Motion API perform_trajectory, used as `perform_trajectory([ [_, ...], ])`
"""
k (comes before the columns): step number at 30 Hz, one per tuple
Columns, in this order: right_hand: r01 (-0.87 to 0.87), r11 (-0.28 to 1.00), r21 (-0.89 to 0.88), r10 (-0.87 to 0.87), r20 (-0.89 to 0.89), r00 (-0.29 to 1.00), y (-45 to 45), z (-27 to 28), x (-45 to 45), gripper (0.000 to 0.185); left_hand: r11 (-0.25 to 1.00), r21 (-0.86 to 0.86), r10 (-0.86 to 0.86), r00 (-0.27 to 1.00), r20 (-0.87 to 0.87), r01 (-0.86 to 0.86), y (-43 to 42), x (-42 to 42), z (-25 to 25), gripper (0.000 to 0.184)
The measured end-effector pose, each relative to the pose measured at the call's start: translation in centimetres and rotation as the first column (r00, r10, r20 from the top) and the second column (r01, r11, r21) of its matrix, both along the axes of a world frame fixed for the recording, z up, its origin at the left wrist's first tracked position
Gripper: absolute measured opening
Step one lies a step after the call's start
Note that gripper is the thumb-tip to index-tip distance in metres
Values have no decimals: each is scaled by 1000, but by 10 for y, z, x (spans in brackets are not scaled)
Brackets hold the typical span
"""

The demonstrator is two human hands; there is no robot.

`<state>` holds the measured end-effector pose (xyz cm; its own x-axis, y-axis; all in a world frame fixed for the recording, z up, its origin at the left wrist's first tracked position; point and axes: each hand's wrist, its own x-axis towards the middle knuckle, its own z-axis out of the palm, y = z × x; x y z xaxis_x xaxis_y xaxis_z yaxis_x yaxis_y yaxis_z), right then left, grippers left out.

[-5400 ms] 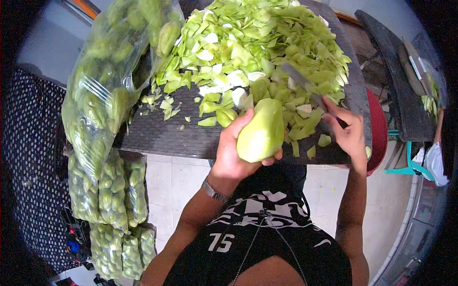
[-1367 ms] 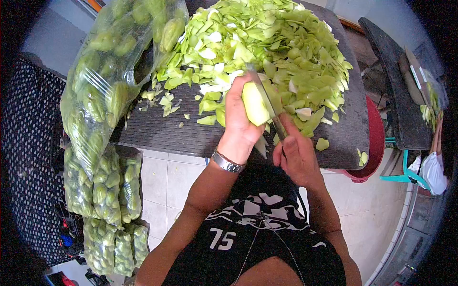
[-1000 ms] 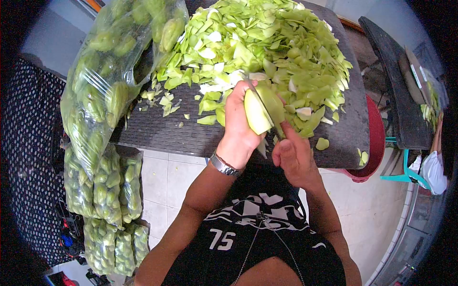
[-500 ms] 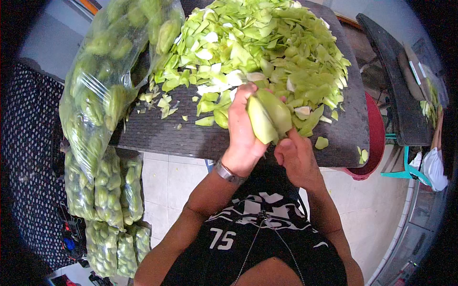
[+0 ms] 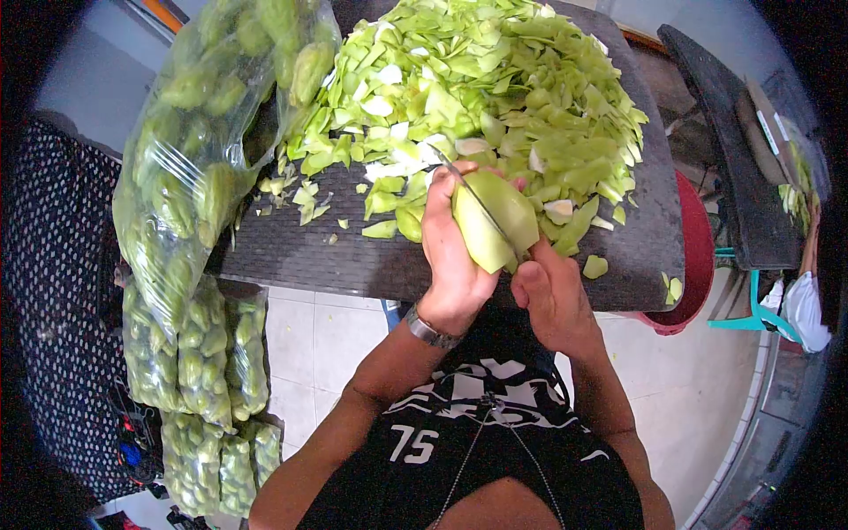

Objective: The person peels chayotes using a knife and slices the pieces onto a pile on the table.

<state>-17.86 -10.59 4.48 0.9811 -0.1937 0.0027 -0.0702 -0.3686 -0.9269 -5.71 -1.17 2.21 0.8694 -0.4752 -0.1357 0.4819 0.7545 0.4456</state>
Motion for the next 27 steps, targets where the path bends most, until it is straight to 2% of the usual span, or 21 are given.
perform_trajectory([
  [2, 2, 1000, -26, -2, 0, 1000, 0, 0, -1, 67, 1000, -3, -4, 1000, -18, 4, 0, 0, -1, 27],
  [5, 13, 998, -67, -14, -16, 1000, 1, -2, -6, 67, 1000, 15, 6, 999, 43, -6, 0, -6, 1, 28],
  [11, 8, 998, -60, -8, 3, 1000, -2, -3, -5, 70, 997, 51, 49, 996, 75, -53, -3, -8, -10, 32],
  [12, 10, 998, -69, -8, 22, 1000, -2, -8, -5, 73, 1000, -10, -22, 999, 49, 23, -2, -7, -12, 33],
  [14, 12, 978, -207, -1, 50, 999, -7, -7, -6, 81, 975, -142, -169, 985, 20, 170, 1, 2, -12, 36],
  [15, 9, 945, -326, 6, 46, 999, -9, -3, -9, 85, 902, -249, -373, 927, -42, 352, 10, 11, 0, 41],
  [16, 6, 897, -442, 14, 42, 999, -12, 1, -12, 90, 863, -147, -497, 865, -73, 484, 15, 26, 5, 43],
  [18, -52, 855, -516, 35, -43, 998, -15, 5, -11, 97, 742, -91, -671, 736, -95, 665, 21, 44, 3, 40],
  [19, -85, 831, -550, 47, -83, 995, -16, 6, -10, 101, 745, -107, -666, 742, -72, 658, 22, 44, -5, 39],
  [21, -63, 829, -555, 64, -18, 998, -18, 4, -4, 101, 746, -137, -659, 752, -10, 651, 17, 47, -17, 36],
  [24, -38, 821, -569, 72, 38, 997, -18, 1, -3, 101, 829, -197, -535, 845, -12, 523, 15, 34, -14, 34],
  [27, -37, 849, -528, 79, 58, 995, -17, 0, -4, 100, 895, -121, -439, 895, -83, 428, 13, 26, -9, 36],
])
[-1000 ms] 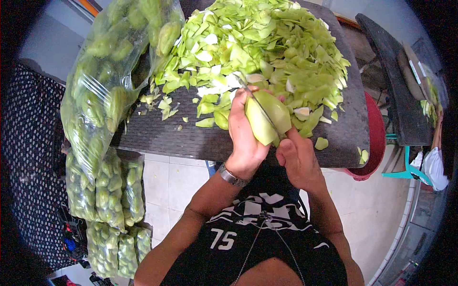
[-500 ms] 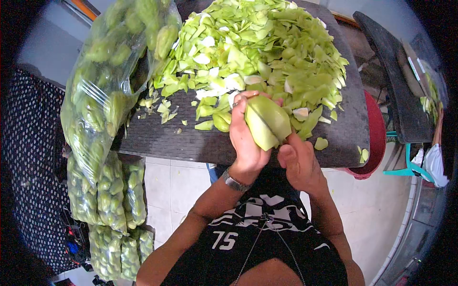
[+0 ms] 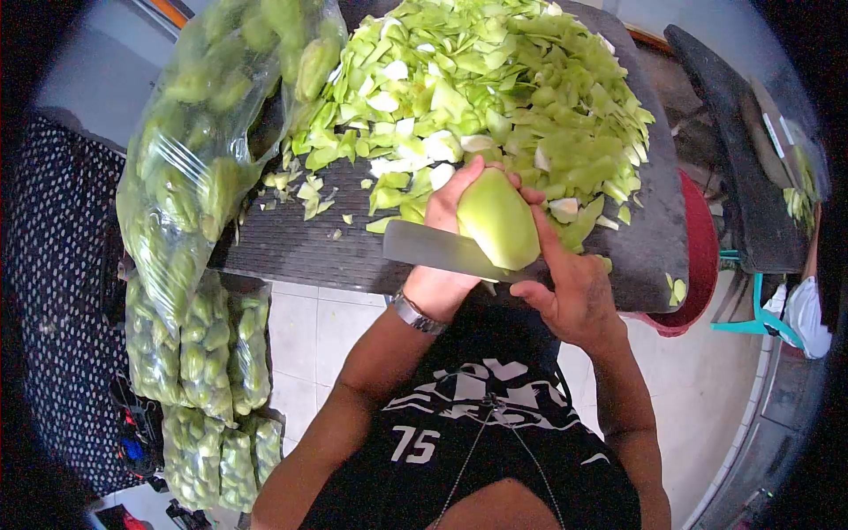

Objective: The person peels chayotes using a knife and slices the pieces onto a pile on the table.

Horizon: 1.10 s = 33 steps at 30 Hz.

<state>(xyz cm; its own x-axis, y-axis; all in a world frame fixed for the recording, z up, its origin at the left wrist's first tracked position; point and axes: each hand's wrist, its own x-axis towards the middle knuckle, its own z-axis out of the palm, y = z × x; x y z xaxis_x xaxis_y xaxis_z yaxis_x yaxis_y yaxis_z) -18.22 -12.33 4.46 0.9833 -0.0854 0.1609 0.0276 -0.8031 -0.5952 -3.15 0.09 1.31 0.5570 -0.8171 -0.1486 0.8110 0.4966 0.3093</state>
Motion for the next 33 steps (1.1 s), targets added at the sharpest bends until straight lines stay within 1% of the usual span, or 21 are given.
perform_trajectory([
  [3, 16, 999, 40, -15, -20, 1000, -3, -3, -2, 100, 999, -45, 17, 1000, -4, -17, -3, -7, 1, 35],
  [6, 19, 993, 113, -14, -48, 999, -2, -3, -5, 98, 993, 40, 109, 994, -26, -108, -5, -15, 3, 34],
  [7, 16, 990, 140, -9, -46, 999, -3, -2, -4, 97, 992, 9, 128, 992, -10, -128, -5, -16, 0, 33],
  [9, 16, 994, 110, -13, -32, 999, -4, -3, -5, 95, 984, -55, 169, 985, 21, -168, -4, -17, -4, 32],
  [12, 14, 994, 110, -16, 22, 1000, -3, -9, -5, 92, 948, -110, 315, 929, 194, -298, -6, -23, 1, 34],
  [13, 11, 993, 115, -16, 45, 999, -3, -10, -6, 91, 946, -92, 325, 917, 231, -312, -7, -26, 3, 34],
  [15, 16, 993, 113, -17, 11, 1000, -2, -3, -6, 90, 935, -65, 350, 883, 311, -348, -8, -28, 5, 35],
  [18, 21, 990, 138, -20, -3, 1000, -1, -1, -6, 88, 929, -59, 368, 898, 241, -365, -8, -32, 1, 39],
  [21, 36, 987, 159, -41, 25, 999, 2, -6, -6, 87, 916, -30, 388, 863, 324, -401, -8, -33, 3, 41],
  [22, 41, 986, 162, -48, 40, 998, 3, -7, -6, 86, 908, -14, 400, 856, 328, -419, -8, -34, 3, 41],
  [24, 40, 977, 208, -40, -5, 999, 3, -2, -6, 84, 890, 16, 423, 841, 338, -455, -9, -35, 3, 43],
  [27, 26, 957, 289, -21, -18, 1000, 2, -3, -3, 78, 901, -35, 433, 889, 146, -433, -10, -30, 5, 44],
  [28, 18, 950, 312, -18, -4, 1000, -1, -3, 0, 76, 918, -28, 396, 907, 144, -396, -11, -26, 8, 44],
  [30, 46, 940, 337, -9, -109, 994, -1, 5, 1, 73, 943, 5, 330, 935, 132, -334, -2, -22, 13, 43],
  [31, 55, 935, 352, 3, -165, 986, 0, 7, 1, 72, 978, 0, 210, 976, 62, -210, 3, -14, 10, 41],
  [33, 12, 928, 373, 25, -94, 995, 1, 3, 4, 71, 998, -48, -46, 997, -64, 43, 7, 11, 3, 39],
])
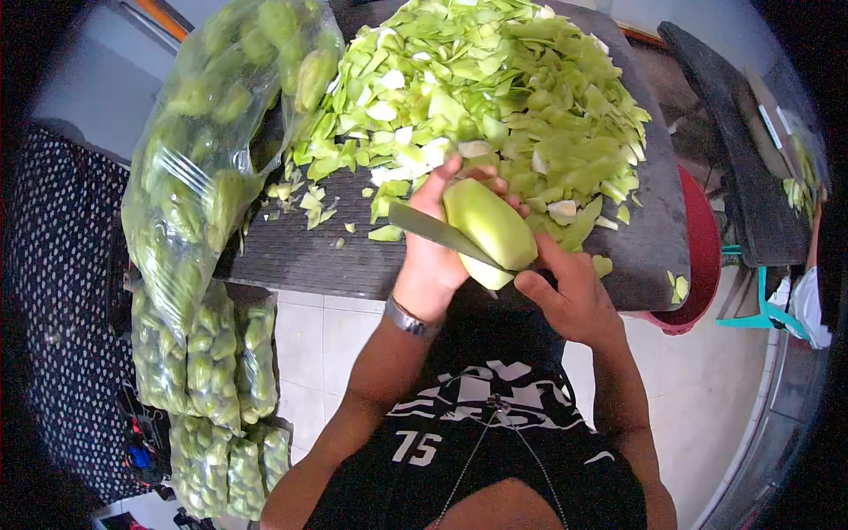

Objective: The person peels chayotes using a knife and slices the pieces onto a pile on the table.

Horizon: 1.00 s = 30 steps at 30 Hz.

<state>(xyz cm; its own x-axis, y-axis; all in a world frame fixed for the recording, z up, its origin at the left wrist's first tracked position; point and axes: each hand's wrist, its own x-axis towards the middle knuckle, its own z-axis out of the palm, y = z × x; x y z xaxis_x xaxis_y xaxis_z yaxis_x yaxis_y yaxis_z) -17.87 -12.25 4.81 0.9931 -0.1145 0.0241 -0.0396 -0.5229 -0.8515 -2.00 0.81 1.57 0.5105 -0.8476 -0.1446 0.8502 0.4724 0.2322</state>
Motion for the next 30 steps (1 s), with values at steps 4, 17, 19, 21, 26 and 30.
perform_trajectory([
  [4, 7, 966, -260, -12, -20, 1000, 0, -10, 2, 69, 994, 104, -26, 993, 112, 15, -4, 9, -7, 32],
  [17, 42, 983, -181, -34, 47, 998, -1, -11, 1, 67, 940, 186, 282, 958, 48, -286, -11, -18, 11, 26],
  [19, -7, 995, -104, 7, -1, 1000, -6, -6, 5, 67, 958, 102, 268, 963, 28, -269, -10, -15, 5, 27],
  [21, -11, 998, -64, 12, 23, 1000, -8, -11, 7, 67, 973, 90, 213, 977, 18, -214, -7, -11, 3, 26],
  [26, -87, 974, 210, 117, -138, 983, -21, 6, 7, 69, 957, 181, 200, 969, 144, -225, 3, -6, -7, 49],
  [30, -9, 812, 583, 260, -348, 901, -50, 20, 0, 60, 999, -32, 34, 868, 496, -21, 29, -7, -14, 72],
])
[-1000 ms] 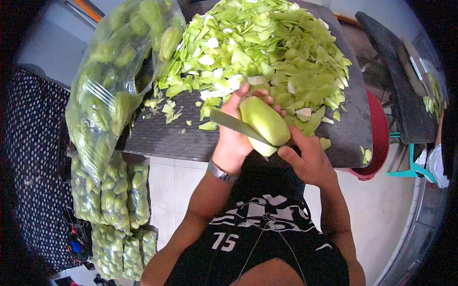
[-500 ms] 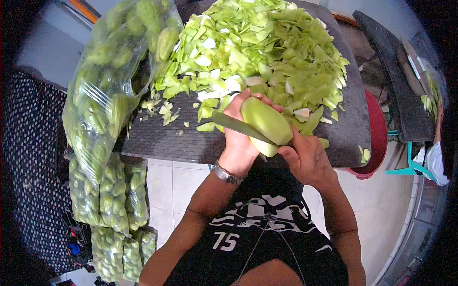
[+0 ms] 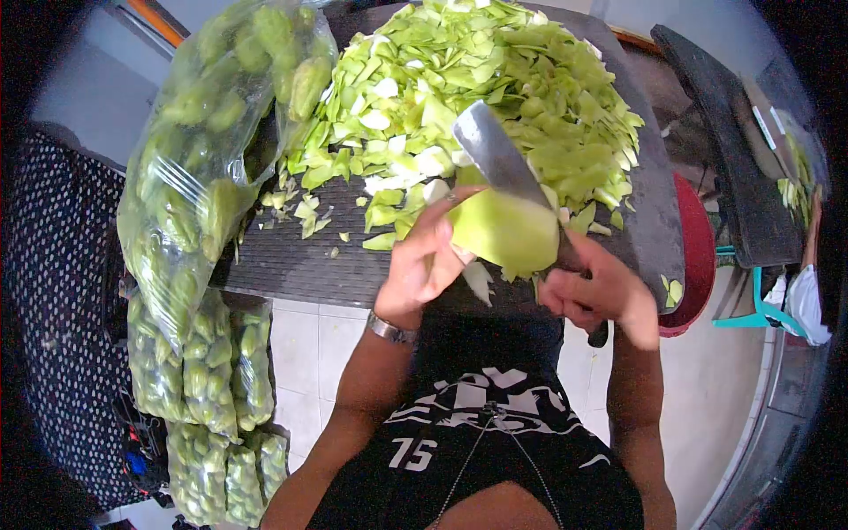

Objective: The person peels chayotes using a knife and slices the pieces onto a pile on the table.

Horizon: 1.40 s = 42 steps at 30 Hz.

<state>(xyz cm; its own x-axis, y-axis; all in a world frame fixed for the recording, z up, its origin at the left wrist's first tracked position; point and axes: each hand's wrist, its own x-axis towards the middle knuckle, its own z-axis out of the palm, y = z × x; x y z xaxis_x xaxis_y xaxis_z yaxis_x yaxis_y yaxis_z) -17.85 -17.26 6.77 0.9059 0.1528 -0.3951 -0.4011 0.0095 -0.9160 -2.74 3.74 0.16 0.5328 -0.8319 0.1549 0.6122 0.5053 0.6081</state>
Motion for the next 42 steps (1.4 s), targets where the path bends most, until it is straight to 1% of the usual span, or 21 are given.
perform_trajectory([
  [2, -3, 976, 220, 18, -64, 998, -9, -9, -1, 55, 985, 8, -171, 985, -7, 171, -2, 0, -3, 92],
  [3, -37, 969, 245, 33, 21, 999, -9, -15, 3, 44, 968, 9, -250, 968, -3, 250, -3, 2, -4, 103],
  [6, -57, 996, 71, 53, 60, 997, -17, -26, 18, 41, 974, -48, -226, 956, -190, 221, -8, -1, -11, 108],
  [7, -12, 999, -48, 15, 55, 998, -18, -25, 21, 39, 969, -92, -247, 937, -245, 231, -8, -3, -13, 106],
  [9, 68, 958, -278, -55, 54, 997, -14, -23, 26, 35, 975, -158, -203, 911, -359, 155, -12, -8, -5, 97],
  [10, 152, 884, -442, -73, 192, 979, -11, -25, 27, 35, 976, -188, -180, 892, -415, 110, -13, -10, 0, 92],
  [11, 250, 778, -577, -65, 322, 944, -6, -28, 24, 37, 978, -183, -168, 893, -417, 98, -11, -12, -1, 91],
  [12, 364, 640, -677, -32, 450, 893, -2, -29, 22, 39, 979, -183, -160, 897, -412, 91, -12, -13, -2, 89],
  [13, 387, 625, -678, -16, 484, 875, 4, -23, 20, 45, 979, -184, -153, 900, -407, 83, -13, -13, -2, 87],
  [15, 426, 602, -676, 14, 542, 841, 20, -8, 14, 57, 995, -71, -90, 928, -362, 68, -11, -15, 4, 84],
  [16, 459, 528, -714, 33, 558, 829, 26, -8, 16, 63, 998, -16, -61, 941, -333, 58, -11, -15, 8, 82],
  [18, 521, 368, -770, 72, 583, 810, 36, -11, 19, 75, 999, -16, -33, 926, -377, 30, -15, -21, 8, 78],
  [22, 480, 341, -808, 39, 522, 852, 41, -11, 23, 83, 1000, -25, -21, 920, -392, 12, -13, -25, 10, 70],
  [24, 464, 352, -813, 48, 511, 858, 43, -7, 22, 84, 985, -166, -109, 896, -430, 40, -10, -27, 6, 69],
  [26, 459, 332, -824, 52, 502, 863, 45, -2, 22, 83, 992, -125, -53, 906, -421, 0, -12, -30, 8, 67],
  [28, 470, 318, -823, 45, 508, 860, 45, -2, 20, 82, 988, 101, 147, 924, -354, -118, -18, -41, 26, 65],
  [31, 473, 331, -816, 16, 506, 862, 48, -3, 17, 79, 974, 104, 225, 928, -298, -203, -26, -49, 24, 62],
  [33, 453, 343, -823, -26, 474, 880, 49, 1, 15, 78, 970, 104, 240, 921, -307, -219, -29, -49, 16, 60],
  [37, 480, 362, -799, -48, 498, 866, 47, -5, 14, 76, 960, 83, 278, 908, -313, -266, -34, -53, 9, 58],
  [40, 481, 389, -786, -46, 505, 862, 44, -14, 13, 76, 951, 165, 301, 909, -289, -263, -33, -51, 11, 56],
  [42, 452, 431, -781, -52, 478, 877, 44, -15, 13, 76, 939, 280, 272, 931, -243, -201, -28, -44, 24, 58],
])
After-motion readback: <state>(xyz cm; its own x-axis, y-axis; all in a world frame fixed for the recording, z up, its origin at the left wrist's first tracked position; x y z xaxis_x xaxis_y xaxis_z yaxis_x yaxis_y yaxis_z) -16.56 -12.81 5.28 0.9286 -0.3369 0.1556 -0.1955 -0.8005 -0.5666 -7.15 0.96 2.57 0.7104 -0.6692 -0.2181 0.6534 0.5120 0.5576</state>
